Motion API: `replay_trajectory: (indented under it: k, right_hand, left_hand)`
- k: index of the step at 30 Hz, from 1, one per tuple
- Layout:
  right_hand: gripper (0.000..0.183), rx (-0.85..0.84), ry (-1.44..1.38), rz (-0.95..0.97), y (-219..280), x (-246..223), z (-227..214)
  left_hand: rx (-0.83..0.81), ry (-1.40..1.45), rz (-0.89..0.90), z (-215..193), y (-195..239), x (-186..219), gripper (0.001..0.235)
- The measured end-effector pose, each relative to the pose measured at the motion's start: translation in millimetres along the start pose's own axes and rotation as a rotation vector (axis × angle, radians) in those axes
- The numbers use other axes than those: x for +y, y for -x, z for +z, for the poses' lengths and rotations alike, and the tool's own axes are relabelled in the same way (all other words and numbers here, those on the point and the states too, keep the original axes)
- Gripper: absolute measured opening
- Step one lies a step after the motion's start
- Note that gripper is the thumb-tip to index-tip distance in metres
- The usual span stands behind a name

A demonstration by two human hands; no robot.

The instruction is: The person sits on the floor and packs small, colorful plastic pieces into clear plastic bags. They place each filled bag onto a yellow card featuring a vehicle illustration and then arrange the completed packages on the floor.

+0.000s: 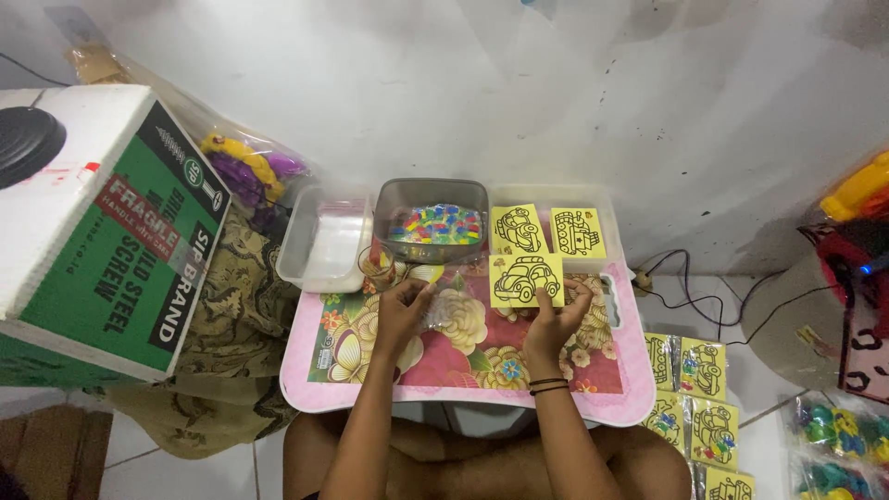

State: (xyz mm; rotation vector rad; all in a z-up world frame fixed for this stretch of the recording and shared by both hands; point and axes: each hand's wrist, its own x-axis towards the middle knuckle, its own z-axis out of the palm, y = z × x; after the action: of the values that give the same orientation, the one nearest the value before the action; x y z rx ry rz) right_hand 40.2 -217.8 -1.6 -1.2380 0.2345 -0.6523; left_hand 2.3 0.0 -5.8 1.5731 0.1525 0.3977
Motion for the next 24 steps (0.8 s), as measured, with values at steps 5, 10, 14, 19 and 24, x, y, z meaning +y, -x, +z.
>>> replay_trajectory:
  k: [5, 10, 14, 19, 24]
  right_hand:
    - [0.037, -0.105, -0.079, 0.073, -4, 5, -3]
    - [0.033, -0.199, -0.112, 0.109, -2, 2, -1]
    - [0.029, -0.264, -0.071, 0.172, -10, 9, -8]
    - [0.049, -0.328, 0.074, 0.153, -2, -8, 2]
    - [0.035, -0.303, 0.129, 0.176, -11, 27, -4]
  left_hand:
    - [-0.053, -0.015, -0.001, -1, 0, 1, 0.015]
    - [-0.139, 0.016, -0.052, 0, -3, -5, 0.017]
    - [-0.212, 0.103, -0.092, 5, 1, 9, 0.021]
    - [-0.259, 0.173, -0.118, 10, 5, 44, 0.022]
    - [-0.196, 0.37, -0.219, 22, -2, 2, 0.026]
